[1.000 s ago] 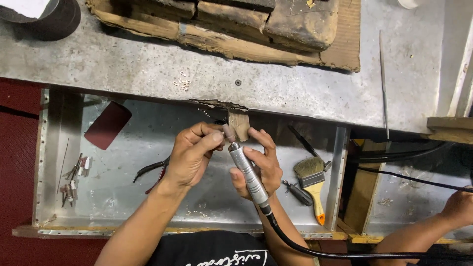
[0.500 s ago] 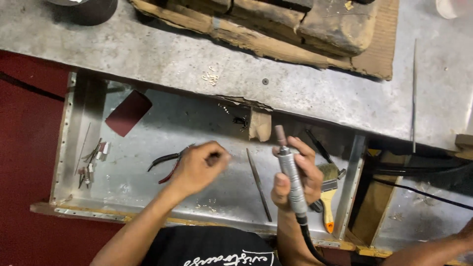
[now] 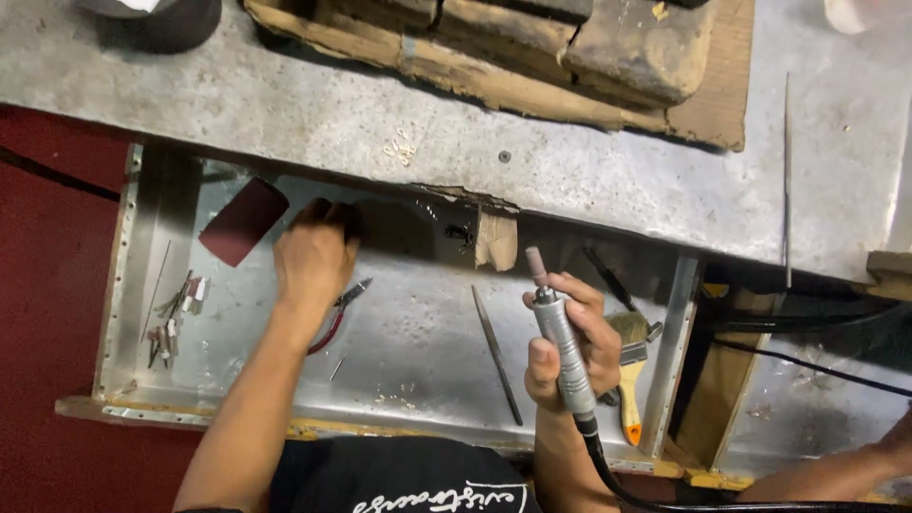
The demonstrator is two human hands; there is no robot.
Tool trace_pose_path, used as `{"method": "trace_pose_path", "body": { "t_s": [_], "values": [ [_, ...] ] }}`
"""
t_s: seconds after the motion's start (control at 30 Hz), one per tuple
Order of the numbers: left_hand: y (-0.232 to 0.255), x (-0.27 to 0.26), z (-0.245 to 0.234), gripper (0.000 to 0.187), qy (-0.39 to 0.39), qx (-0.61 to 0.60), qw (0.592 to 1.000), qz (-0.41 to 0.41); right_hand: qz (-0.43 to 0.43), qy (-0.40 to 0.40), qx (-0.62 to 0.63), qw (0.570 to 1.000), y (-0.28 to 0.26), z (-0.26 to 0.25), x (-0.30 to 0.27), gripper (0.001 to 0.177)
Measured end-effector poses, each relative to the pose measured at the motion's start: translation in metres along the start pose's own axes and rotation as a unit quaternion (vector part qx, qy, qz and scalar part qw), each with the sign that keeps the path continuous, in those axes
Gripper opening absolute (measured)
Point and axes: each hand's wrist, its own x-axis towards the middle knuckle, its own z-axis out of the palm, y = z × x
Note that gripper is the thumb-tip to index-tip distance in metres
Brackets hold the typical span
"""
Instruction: Using a handheld rotary tool to polish or grind a small jewelry component at a workbench.
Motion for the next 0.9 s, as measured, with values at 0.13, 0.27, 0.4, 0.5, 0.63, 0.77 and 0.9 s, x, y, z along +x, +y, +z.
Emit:
{"method": "trace_pose_path", "body": {
  "t_s": [0.13,0.27,0.4,0.5,0.63,0.77,0.9],
  "values": [
    [-0.009,-0.012,0.021,0.026,-0.010,-0.043,0.999,0.029,-0.011,-0.008,0.002,1.000,0.000,0.002,0.001,0.044],
    [0.049,-0.042,-0.007,0.018,-0.092,-0.502,0.859,0.032,-0.011,-0.048,-0.015,0.999,-0.004,0.003,0.004,0.028],
    [0.094,-0.061,-0.041,0.011,-0.092,-0.630,0.758,0.141,0.033,-0.081,0.015,0.996,-0.030,0.013,0.022,0.042],
    [0.101,-0.063,-0.041,0.013,-0.084,-0.645,0.741,0.169,0.039,-0.083,0.044,0.995,-0.040,0.015,0.031,0.040],
    [0.107,-0.067,-0.046,0.013,-0.072,-0.599,0.765,0.227,0.049,-0.138,0.020,0.989,-0.045,0.002,0.030,0.046],
    [0.110,-0.070,-0.046,0.013,-0.081,-0.600,0.765,0.219,0.069,-0.141,0.086,0.984,-0.047,0.001,0.035,0.042],
    [0.111,-0.076,-0.044,0.015,-0.090,-0.598,0.778,0.173,0.070,-0.119,0.108,0.985,-0.046,0.003,0.033,0.039]
  ]
}}
